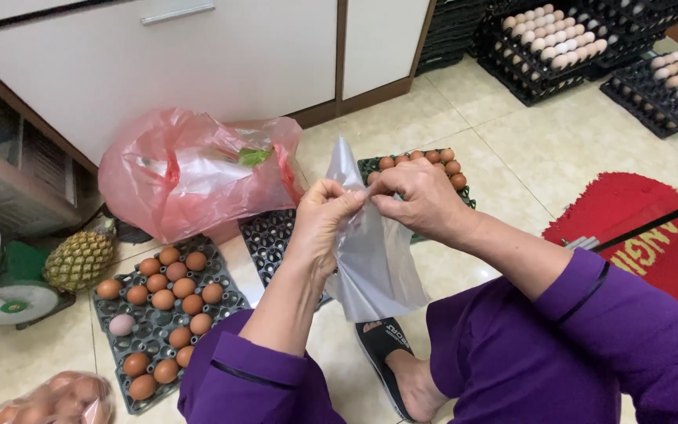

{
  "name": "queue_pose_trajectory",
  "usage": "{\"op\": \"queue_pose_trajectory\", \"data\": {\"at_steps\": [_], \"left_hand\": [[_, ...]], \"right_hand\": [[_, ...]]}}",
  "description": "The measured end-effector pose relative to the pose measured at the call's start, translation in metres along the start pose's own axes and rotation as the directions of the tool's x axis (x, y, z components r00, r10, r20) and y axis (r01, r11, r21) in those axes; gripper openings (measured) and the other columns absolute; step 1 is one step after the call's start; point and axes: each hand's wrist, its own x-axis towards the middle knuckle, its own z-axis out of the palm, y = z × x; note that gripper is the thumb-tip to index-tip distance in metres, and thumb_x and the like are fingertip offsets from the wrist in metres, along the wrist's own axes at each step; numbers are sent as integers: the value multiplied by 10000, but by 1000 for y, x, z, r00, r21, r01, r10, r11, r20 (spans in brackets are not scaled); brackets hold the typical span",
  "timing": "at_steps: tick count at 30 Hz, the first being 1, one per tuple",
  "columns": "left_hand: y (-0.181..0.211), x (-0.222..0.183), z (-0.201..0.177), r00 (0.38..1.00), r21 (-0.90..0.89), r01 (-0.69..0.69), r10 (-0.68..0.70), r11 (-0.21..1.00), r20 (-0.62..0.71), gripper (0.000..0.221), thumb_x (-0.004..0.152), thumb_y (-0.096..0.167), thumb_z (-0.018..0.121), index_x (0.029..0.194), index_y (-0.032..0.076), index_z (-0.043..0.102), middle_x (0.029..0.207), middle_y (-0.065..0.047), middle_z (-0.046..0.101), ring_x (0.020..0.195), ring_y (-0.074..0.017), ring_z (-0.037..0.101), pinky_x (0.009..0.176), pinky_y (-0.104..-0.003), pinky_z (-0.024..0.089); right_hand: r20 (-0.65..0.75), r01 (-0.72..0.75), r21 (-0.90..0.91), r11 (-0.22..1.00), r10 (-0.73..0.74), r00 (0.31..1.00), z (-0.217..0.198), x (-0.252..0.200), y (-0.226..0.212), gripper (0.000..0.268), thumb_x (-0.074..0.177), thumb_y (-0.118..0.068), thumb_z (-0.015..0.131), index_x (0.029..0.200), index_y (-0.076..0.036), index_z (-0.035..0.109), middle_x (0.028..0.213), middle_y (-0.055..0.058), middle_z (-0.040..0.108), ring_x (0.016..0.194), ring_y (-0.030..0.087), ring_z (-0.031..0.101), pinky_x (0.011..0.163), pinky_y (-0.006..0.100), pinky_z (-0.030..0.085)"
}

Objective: The person is picking up eggs from plastic trays and placing them into small plastic bags.

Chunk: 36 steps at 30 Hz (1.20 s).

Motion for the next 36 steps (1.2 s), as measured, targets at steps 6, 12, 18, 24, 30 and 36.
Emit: {"op": "queue_pose_trajectory", "data": {"at_steps": [6,12,18,24,30,36], "left_hand": [[9,-11,7,997,-10,64,-63,998,52,337,761,42,886,953,89,614,755,-6,598,646,-92,609,573,-199,527],[6,-9,11,997,54,46,-50,997,66,276,769,62,893,897,80,649,698,16,579,623,-62,561,589,-171,479],[-7,-2,5,999,49,17,-19,999,43,280,783,76,891,880,103,630,721,21,575,667,-79,599,673,-186,481],[-2,0,3,1000,12,4,-4,1000,12,297,787,52,871,870,107,590,737,-3,591,670,-110,626,659,-222,528],[3,0,0,997,58,-34,38,998,-69,322,758,23,844,868,136,563,793,6,576,688,-109,598,637,-227,507],[20,5,-2,962,210,-143,186,967,-200,303,748,-21,759,973,97,594,839,-3,517,654,-88,522,585,-189,454]], "right_hand": [[-15,60,-41,997,-60,998,2,1,8,48,887,-242,703,864,-254,744,756,-41,720,870,194,704,867,338,497],[-23,72,-79,994,-74,997,-3,3,6,64,907,-257,682,855,-245,717,730,-39,691,849,187,695,870,334,486],[-19,92,-168,982,-96,995,-5,4,10,95,925,-286,650,854,-229,676,710,-25,654,831,193,677,871,356,474],[5,-2,-240,971,3,1000,-15,10,31,128,928,-283,605,874,-197,683,734,41,667,858,257,691,846,408,507],[-21,-330,-192,924,333,943,-28,11,63,206,936,-381,594,939,-226,730,868,65,735,963,304,706,881,456,525],[-34,-453,-274,848,462,886,-47,8,102,239,919,-377,572,963,-201,728,877,74,749,1011,350,707,904,491,528]]}}
